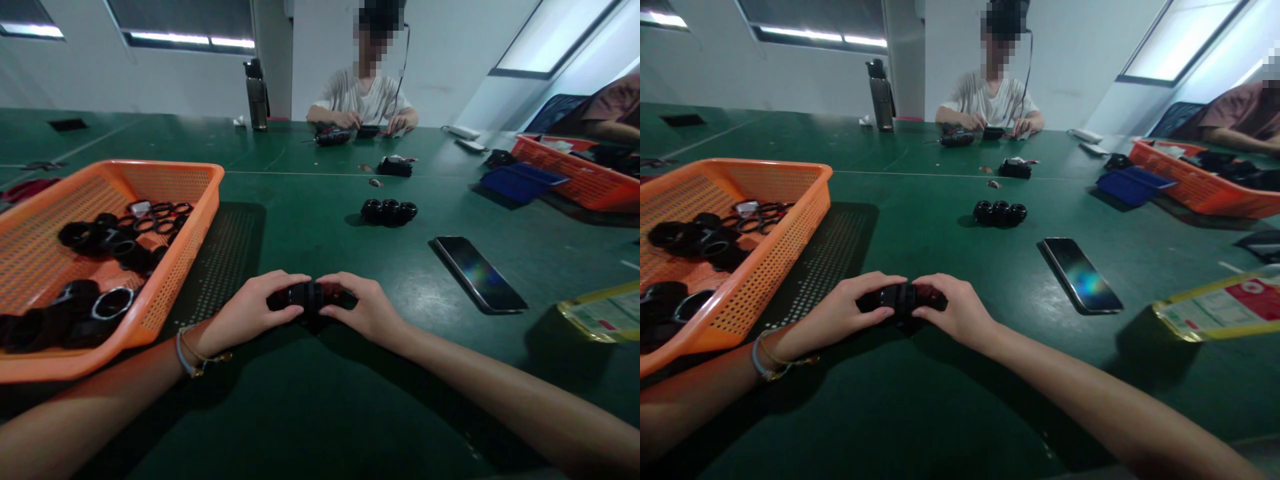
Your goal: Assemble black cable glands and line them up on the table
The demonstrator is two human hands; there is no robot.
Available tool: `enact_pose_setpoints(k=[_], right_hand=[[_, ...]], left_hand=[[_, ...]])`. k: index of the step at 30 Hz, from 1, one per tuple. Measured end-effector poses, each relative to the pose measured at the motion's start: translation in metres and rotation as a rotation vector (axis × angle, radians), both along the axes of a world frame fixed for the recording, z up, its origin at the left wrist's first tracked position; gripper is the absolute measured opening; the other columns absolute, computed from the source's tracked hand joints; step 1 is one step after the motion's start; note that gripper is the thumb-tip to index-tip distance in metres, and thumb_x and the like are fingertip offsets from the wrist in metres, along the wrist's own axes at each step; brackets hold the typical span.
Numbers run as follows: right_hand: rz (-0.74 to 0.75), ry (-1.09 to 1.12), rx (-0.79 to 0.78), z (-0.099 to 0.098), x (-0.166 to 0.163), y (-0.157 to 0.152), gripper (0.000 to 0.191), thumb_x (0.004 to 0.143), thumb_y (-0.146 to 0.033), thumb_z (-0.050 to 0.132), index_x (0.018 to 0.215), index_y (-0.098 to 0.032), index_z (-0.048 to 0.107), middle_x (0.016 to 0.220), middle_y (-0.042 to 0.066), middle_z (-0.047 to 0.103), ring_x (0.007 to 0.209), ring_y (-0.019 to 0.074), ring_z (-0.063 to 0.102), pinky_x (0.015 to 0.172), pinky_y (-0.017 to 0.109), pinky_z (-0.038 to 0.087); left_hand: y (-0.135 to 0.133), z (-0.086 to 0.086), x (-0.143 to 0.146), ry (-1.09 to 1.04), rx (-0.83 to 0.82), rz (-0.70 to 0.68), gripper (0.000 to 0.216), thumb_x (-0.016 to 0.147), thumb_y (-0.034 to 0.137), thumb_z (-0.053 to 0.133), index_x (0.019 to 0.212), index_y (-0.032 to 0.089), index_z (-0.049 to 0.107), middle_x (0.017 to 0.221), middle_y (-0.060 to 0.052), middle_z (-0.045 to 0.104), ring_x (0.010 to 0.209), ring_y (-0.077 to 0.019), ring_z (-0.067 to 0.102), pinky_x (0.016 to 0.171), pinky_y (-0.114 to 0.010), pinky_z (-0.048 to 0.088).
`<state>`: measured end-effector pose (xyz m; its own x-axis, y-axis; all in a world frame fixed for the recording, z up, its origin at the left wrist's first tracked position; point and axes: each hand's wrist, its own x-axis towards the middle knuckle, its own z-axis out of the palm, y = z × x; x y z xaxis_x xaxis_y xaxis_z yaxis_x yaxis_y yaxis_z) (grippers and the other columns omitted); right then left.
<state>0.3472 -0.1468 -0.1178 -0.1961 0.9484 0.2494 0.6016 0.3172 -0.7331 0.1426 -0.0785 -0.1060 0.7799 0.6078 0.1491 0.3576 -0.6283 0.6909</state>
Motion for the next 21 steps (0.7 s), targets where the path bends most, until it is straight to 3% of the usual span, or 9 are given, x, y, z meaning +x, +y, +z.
enact_pose_setpoints(k=[21], right_hand=[[0.007, -0.013, -0.019, 0.0027, -0.0005, 0.0007, 0.028, 0.073, -0.014, 0.068, 0.101, -0.017, 0.063, 0.093, 0.004, 0.069, 0.08, 0.0148, 0.064, 0.073, 0.03, 0.054]], left_hand=[[0.0004, -0.0013, -0.0007, 0.003, 0.004, -0.002, 0.039, 0.08, 0.031, 0.056, 0.117, 0.018, 0.057, 0.1, -0.005, 0.065, 0.089, -0.017, 0.06, 0.083, -0.028, 0.045]])
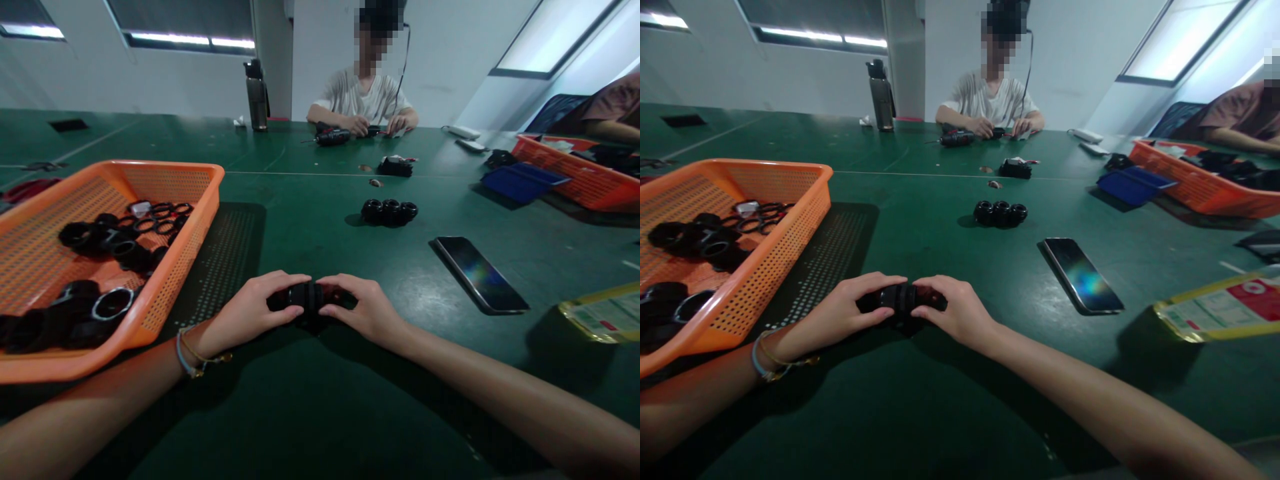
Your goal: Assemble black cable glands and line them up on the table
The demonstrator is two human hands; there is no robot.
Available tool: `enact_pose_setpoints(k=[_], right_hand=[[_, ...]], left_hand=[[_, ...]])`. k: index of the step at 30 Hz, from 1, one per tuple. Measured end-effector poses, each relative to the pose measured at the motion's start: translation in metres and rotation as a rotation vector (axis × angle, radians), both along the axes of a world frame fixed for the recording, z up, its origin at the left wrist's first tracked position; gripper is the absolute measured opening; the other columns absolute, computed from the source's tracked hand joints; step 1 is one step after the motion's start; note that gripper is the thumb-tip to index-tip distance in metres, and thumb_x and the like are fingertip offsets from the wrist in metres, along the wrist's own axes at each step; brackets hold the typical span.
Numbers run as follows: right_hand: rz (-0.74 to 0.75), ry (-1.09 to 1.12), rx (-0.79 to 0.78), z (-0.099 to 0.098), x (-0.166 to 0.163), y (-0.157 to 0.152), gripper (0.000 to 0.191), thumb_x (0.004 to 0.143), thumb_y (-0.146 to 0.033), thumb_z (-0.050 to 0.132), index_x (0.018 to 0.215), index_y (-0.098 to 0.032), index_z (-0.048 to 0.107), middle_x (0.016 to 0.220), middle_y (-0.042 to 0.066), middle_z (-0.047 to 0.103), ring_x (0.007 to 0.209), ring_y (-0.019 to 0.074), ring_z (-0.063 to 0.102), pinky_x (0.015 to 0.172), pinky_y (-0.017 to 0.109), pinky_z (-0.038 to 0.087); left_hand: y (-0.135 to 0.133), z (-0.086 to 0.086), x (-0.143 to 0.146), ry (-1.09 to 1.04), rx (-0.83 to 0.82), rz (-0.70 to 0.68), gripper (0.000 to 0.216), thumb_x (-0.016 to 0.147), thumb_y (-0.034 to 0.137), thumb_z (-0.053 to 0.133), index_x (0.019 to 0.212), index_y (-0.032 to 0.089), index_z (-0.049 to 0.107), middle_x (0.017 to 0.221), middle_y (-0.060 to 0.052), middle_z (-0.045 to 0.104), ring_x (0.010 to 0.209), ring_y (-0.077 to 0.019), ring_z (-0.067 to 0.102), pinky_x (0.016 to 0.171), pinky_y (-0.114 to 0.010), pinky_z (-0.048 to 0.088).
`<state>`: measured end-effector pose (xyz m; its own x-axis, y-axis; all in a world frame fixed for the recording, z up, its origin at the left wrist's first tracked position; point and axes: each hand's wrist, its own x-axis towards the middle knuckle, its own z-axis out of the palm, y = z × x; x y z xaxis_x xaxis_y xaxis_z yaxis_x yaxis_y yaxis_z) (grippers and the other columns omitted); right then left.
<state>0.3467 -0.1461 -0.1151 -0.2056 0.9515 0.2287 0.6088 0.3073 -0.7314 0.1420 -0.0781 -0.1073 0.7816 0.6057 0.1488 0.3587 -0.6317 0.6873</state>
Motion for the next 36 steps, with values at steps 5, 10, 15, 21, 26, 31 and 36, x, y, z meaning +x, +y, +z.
enact_pose_setpoints(k=[5, 10, 15, 21, 26, 31, 36], right_hand=[[-0.006, 0.011, -0.007, -0.0007, -0.0001, 0.0001, 0.027, 0.073, -0.016, 0.068, 0.099, -0.019, 0.064, 0.092, 0.004, 0.069, 0.079, 0.0148, 0.065, 0.073, 0.029, 0.054], [-0.005, 0.001, -0.012, 0.0001, -0.0009, 0.0005, 0.027, 0.073, -0.016, 0.067, 0.099, -0.019, 0.064, 0.092, 0.004, 0.07, 0.08, 0.0153, 0.065, 0.073, 0.029, 0.054], [-0.003, 0.009, -0.015, -0.0003, -0.0007, 0.0002, 0.026, 0.073, -0.016, 0.067, 0.099, -0.019, 0.064, 0.092, 0.004, 0.069, 0.08, 0.015, 0.065, 0.072, 0.029, 0.054], [0.004, 0.012, -0.012, -0.0004, -0.0004, 0.0004, 0.026, 0.074, -0.015, 0.067, 0.1, -0.017, 0.064, 0.091, 0.004, 0.069, 0.077, 0.0145, 0.063, 0.07, 0.028, 0.053], [0.017, -0.02, 0.013, -0.0006, 0.0007, 0.0007, 0.027, 0.074, -0.016, 0.067, 0.101, -0.017, 0.064, 0.09, 0.004, 0.069, 0.076, 0.0147, 0.063, 0.071, 0.028, 0.052], [0.03, -0.051, 0.049, -0.0019, 0.0021, 0.0002, 0.033, 0.072, -0.014, 0.068, 0.104, -0.017, 0.063, 0.091, 0.004, 0.069, 0.08, 0.0157, 0.063, 0.073, 0.029, 0.051], [0.002, -0.032, 0.039, -0.0011, 0.0005, -0.0002, 0.034, 0.072, -0.013, 0.068, 0.105, -0.02, 0.063, 0.094, 0.004, 0.069, 0.081, 0.0155, 0.064, 0.074, 0.03, 0.052]], left_hand=[[-0.0004, 0.0006, 0.0006, 0.012, -0.01, 0.007, 0.039, 0.08, 0.032, 0.055, 0.117, 0.019, 0.057, 0.1, -0.005, 0.065, 0.089, -0.0177, 0.061, 0.082, -0.028, 0.046], [-0.0002, 0.0009, 0.0004, 0.01, -0.011, 0.011, 0.04, 0.079, 0.032, 0.055, 0.117, 0.02, 0.058, 0.1, -0.005, 0.066, 0.088, -0.0174, 0.06, 0.082, -0.028, 0.046], [-0.0001, -0.0002, 0.0, 0.005, 0.0, 0.002, 0.04, 0.08, 0.032, 0.056, 0.117, 0.018, 0.058, 0.1, -0.005, 0.065, 0.088, -0.0173, 0.06, 0.082, -0.028, 0.046], [0.0004, -0.0007, -0.0001, 0.002, -0.004, -0.001, 0.04, 0.08, 0.032, 0.056, 0.117, 0.017, 0.058, 0.1, -0.006, 0.065, 0.089, -0.0171, 0.06, 0.082, -0.028, 0.046], [-0.0001, 0.0001, -0.0006, -0.008, -0.009, -0.001, 0.039, 0.08, 0.031, 0.056, 0.116, 0.017, 0.058, 0.101, -0.006, 0.065, 0.089, -0.0175, 0.06, 0.082, -0.028, 0.045], [-0.0003, 0.0002, 0.0, -0.011, -0.003, 0.002, 0.039, 0.08, 0.031, 0.057, 0.115, 0.017, 0.058, 0.098, -0.005, 0.065, 0.087, -0.017, 0.061, 0.081, -0.028, 0.046], [-0.0001, 0.0, 0.0009, -0.018, 0.001, 0.005, 0.038, 0.079, 0.031, 0.057, 0.115, 0.018, 0.059, 0.098, -0.005, 0.066, 0.087, -0.0169, 0.06, 0.081, -0.027, 0.046]])
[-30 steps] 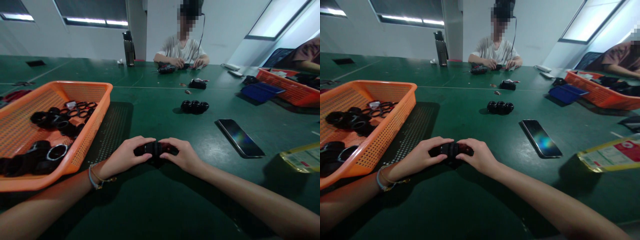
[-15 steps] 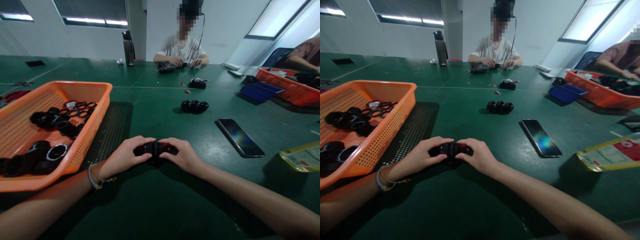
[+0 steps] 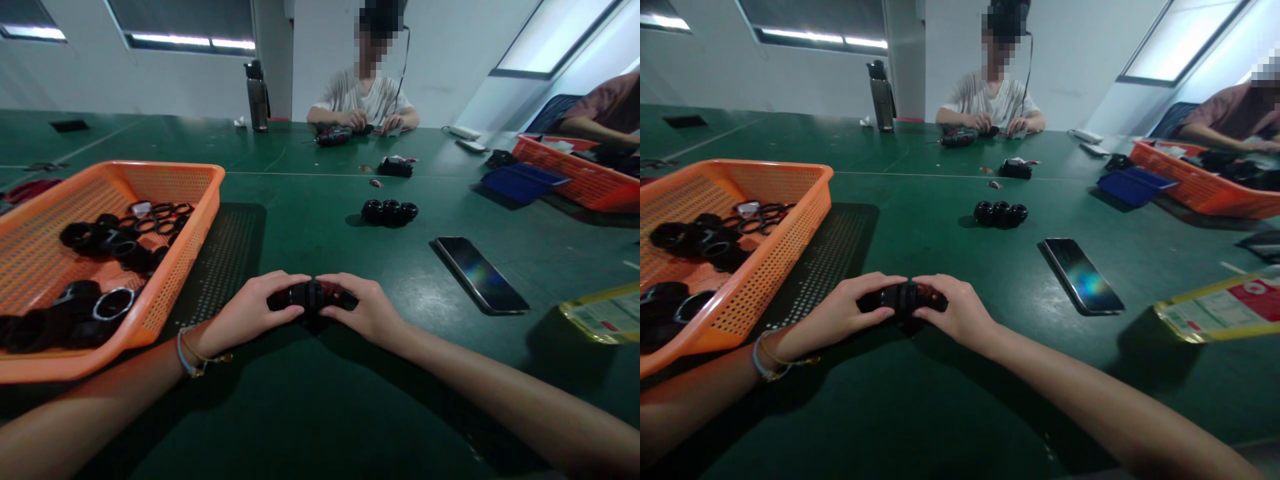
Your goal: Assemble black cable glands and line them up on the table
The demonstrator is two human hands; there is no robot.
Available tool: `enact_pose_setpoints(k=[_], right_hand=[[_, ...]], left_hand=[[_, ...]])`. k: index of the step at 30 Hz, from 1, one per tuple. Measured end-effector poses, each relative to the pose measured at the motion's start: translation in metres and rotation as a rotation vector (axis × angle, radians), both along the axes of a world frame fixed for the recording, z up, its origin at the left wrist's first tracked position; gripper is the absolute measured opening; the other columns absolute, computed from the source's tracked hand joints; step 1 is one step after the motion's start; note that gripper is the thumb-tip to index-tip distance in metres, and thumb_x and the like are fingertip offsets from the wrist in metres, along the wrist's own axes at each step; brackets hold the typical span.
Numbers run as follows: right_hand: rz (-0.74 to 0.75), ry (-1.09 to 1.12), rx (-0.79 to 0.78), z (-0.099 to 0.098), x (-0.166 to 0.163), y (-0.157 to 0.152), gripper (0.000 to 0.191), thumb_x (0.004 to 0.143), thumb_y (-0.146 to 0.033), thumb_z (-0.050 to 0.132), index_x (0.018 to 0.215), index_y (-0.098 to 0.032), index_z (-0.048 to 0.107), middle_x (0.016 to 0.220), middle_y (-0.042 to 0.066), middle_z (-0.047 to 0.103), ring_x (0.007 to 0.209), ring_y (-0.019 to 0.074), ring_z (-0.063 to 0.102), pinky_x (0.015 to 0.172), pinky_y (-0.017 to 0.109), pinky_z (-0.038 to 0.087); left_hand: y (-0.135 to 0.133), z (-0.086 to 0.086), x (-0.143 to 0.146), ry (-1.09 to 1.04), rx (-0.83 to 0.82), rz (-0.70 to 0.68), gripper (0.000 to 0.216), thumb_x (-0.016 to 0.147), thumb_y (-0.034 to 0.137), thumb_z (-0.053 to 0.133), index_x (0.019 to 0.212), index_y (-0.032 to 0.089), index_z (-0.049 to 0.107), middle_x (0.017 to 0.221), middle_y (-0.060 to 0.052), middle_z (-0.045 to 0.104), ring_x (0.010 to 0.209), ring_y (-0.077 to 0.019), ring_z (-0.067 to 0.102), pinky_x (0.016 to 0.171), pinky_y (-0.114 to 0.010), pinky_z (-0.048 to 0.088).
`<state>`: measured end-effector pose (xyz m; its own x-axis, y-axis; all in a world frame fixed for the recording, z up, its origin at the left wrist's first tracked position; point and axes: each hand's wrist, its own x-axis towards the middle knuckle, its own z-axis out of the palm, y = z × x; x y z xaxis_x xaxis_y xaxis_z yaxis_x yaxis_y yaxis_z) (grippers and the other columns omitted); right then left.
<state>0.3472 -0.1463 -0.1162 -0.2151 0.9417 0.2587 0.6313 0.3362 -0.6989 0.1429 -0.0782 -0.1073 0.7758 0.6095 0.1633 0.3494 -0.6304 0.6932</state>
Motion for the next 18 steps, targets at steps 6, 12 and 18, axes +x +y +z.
enact_pose_setpoints(k=[6, 12, 18], right_hand=[[-0.003, 0.017, -0.007, -0.0002, -0.0006, -0.0001, 0.031, 0.071, -0.013, 0.069, 0.101, -0.018, 0.063, 0.094, 0.004, 0.069, 0.084, 0.0159, 0.064, 0.076, 0.03, 0.053], [0.009, 0.005, -0.005, 0.0005, -0.0004, 0.0, 0.03, 0.072, -0.012, 0.068, 0.102, -0.016, 0.063, 0.093, 0.005, 0.069, 0.08, 0.0144, 0.064, 0.073, 0.028, 0.053], [0.011, 0.004, -0.005, 0.0001, -0.0004, 0.0009, 0.029, 0.073, -0.013, 0.068, 0.102, -0.017, 0.063, 0.092, 0.005, 0.07, 0.08, 0.0145, 0.064, 0.073, 0.028, 0.053]], left_hand=[[0.0005, -0.0009, -0.0007, 0.006, 0.005, -0.003, 0.04, 0.079, 0.031, 0.057, 0.116, 0.018, 0.059, 0.098, -0.005, 0.065, 0.086, -0.0165, 0.061, 0.081, -0.026, 0.046], [0.0005, -0.0008, -0.001, 0.001, 0.013, 0.0, 0.039, 0.08, 0.032, 0.057, 0.117, 0.018, 0.058, 0.099, -0.005, 0.065, 0.087, -0.0166, 0.061, 0.081, -0.027, 0.046], [0.0009, -0.0009, -0.001, 0.0, 0.011, -0.005, 0.038, 0.08, 0.032, 0.056, 0.116, 0.019, 0.058, 0.101, -0.005, 0.066, 0.089, -0.017, 0.061, 0.082, -0.028, 0.046]])
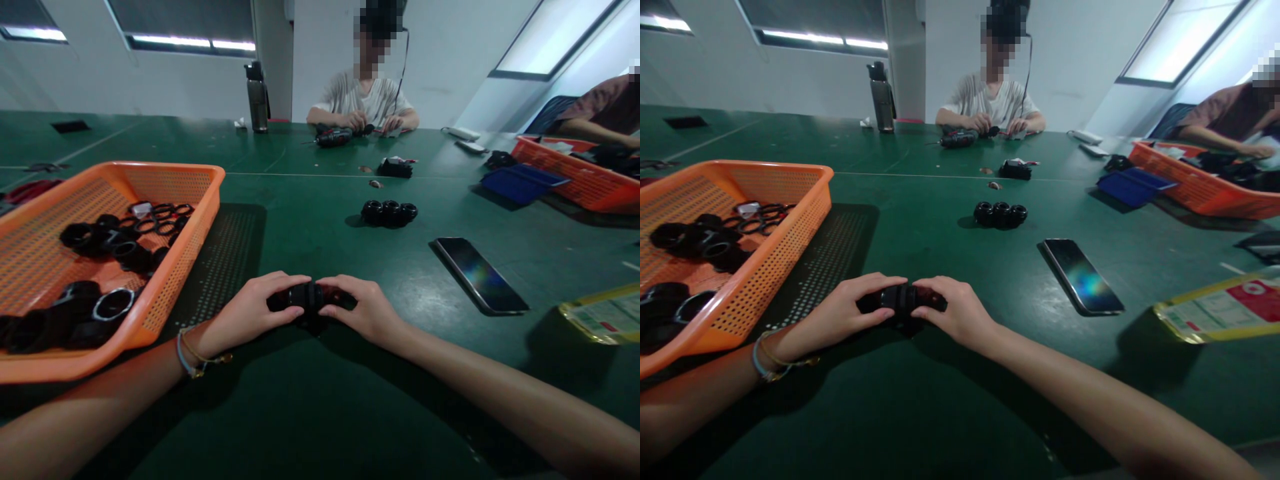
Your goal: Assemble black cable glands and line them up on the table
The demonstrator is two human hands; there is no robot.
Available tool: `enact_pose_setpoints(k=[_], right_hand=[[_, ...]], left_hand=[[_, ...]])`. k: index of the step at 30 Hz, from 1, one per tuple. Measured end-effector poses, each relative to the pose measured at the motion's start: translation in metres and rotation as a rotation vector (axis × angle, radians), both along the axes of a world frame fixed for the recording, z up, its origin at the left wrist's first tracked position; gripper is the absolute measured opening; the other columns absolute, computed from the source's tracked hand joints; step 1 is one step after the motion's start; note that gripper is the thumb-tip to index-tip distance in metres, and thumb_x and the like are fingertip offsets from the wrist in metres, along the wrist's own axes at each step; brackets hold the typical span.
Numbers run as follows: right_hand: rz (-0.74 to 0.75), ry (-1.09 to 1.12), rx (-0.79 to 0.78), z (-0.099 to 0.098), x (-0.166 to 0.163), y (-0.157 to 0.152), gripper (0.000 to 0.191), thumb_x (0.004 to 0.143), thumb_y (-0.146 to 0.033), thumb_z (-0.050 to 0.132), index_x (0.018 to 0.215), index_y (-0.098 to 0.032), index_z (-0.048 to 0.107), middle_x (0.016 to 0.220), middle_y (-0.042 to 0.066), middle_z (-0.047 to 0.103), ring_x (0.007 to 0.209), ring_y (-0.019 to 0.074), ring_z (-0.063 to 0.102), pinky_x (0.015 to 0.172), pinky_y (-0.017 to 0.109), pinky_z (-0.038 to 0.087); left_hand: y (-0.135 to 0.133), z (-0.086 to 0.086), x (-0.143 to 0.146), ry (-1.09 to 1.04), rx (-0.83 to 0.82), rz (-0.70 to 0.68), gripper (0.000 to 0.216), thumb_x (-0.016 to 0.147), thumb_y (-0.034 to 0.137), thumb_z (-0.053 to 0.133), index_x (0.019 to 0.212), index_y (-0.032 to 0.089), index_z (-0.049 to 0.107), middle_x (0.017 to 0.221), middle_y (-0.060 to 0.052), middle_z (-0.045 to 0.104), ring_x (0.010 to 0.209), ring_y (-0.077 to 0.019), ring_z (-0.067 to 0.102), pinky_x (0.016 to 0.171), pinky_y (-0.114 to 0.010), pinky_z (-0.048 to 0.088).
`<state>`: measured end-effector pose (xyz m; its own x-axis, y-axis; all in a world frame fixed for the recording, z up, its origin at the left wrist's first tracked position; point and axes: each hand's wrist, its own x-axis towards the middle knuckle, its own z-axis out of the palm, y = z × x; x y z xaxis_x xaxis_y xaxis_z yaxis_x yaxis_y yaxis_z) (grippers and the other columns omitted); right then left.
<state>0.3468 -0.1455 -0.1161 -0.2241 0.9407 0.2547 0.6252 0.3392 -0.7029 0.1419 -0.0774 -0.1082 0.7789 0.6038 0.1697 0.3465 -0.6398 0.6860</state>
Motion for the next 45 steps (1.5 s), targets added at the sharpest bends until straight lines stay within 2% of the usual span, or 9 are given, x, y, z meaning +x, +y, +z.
enact_pose_setpoints(k=[30, 34, 39, 45], right_hand=[[-0.003, -0.07, -0.032, 0.001, -0.0002, 0.0002, 0.026, 0.076, -0.016, 0.065, 0.102, -0.016, 0.062, 0.086, 0.004, 0.068, 0.075, 0.0149, 0.061, 0.069, 0.03, 0.051], [-0.008, -0.037, -0.026, 0.0012, -0.0006, -0.0004, 0.025, 0.077, -0.016, 0.064, 0.102, -0.017, 0.062, 0.092, 0.005, 0.068, 0.08, 0.0156, 0.063, 0.073, 0.031, 0.052], [-0.01, 0.021, -0.004, -0.0009, -0.0003, -0.0013, 0.043, 0.069, -0.016, 0.071, 0.11, -0.017, 0.058, 0.101, 0.007, 0.068, 0.086, 0.0169, 0.064, 0.078, 0.032, 0.053], [-0.024, 0.022, -0.011, -0.0037, 0.0003, -0.0001, 0.037, 0.07, -0.012, 0.069, 0.105, -0.019, 0.061, 0.098, 0.004, 0.069, 0.089, 0.0166, 0.065, 0.082, 0.033, 0.052]], left_hand=[[-0.0005, -0.0008, -0.0002, 0.001, -0.016, 0.001, 0.04, 0.08, 0.034, 0.057, 0.117, 0.019, 0.058, 0.103, -0.006, 0.065, 0.092, -0.0177, 0.061, 0.084, -0.029, 0.046], [-0.0001, -0.0016, 0.0, 0.0, -0.012, 0.004, 0.042, 0.079, 0.034, 0.059, 0.118, 0.019, 0.057, 0.104, -0.006, 0.065, 0.093, -0.0181, 0.06, 0.086, -0.03, 0.046], [-0.0008, 0.0003, 0.0002, 0.039, -0.011, 0.038, 0.047, 0.078, 0.035, 0.059, 0.12, 0.015, 0.054, 0.11, -0.009, 0.064, 0.097, -0.0208, 0.06, 0.087, -0.032, 0.046], [-0.0006, 0.0006, 0.0003, 0.053, 0.002, 0.028, 0.043, 0.078, 0.035, 0.058, 0.116, 0.014, 0.057, 0.099, -0.008, 0.066, 0.087, -0.0188, 0.061, 0.081, -0.029, 0.048]])
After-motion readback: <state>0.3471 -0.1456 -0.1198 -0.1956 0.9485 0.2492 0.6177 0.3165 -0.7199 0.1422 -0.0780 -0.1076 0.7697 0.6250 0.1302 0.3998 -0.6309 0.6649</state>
